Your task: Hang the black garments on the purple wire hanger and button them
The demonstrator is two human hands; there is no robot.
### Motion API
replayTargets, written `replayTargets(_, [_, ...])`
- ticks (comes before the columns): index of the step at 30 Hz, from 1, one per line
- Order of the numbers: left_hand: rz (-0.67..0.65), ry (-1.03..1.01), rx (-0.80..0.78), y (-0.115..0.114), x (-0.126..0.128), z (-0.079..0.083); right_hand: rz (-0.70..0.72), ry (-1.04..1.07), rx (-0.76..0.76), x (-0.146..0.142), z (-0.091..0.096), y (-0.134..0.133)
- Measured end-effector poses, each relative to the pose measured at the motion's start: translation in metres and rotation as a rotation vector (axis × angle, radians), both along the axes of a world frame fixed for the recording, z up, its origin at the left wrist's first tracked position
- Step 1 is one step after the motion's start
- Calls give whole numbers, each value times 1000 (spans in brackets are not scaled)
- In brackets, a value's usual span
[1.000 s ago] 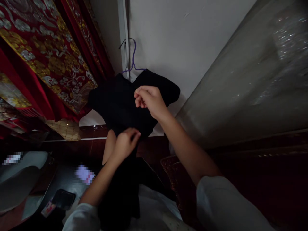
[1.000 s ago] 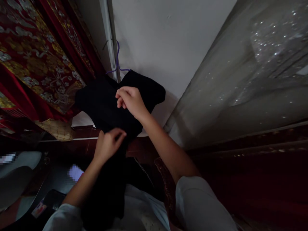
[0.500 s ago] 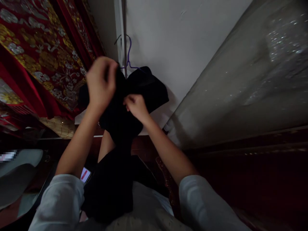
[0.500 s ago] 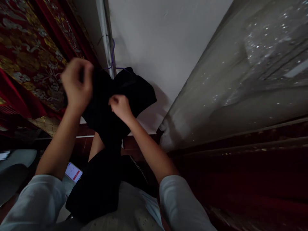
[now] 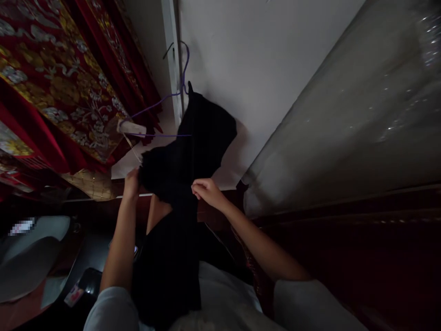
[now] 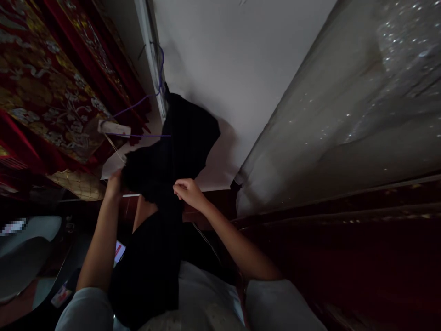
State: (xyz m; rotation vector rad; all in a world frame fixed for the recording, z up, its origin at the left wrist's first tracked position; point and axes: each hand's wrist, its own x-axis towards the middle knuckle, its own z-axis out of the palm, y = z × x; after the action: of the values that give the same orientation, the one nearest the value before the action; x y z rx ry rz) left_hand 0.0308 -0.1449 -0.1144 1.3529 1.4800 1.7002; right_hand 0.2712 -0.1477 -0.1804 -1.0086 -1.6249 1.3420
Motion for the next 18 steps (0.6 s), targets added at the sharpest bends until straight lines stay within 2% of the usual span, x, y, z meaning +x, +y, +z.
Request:
replayTargets(3, [-57,-17,-122,12,-10,-20,-12,-15,1,7,-1,-1])
replayTargets(5, [-149,-7,-199,21,-21,-25,-14,-34,11,10,-4,-2])
replayTargets(7, [-254,-10,-209,25,-26,-24,-12,-59,15,13,-9,-4])
replayTargets(10, [-355,-119,-193,17,-15,-12,34,-161,18,17,-17,-4])
replayTargets(12, [-397,-220,-221,7,1,1,44,-277,52,20,-19,-4])
replayTargets(14, [-454,-258,-221,-4,19,14,9,-305,128,20,-15,-5])
replayTargets(16, [-533,-179,-162,-12,38,24,25,-182,219,16,-5,-9])
replayTargets(18, [-583,-5,-52,-15,54,31,167,6,261,7,10,-14])
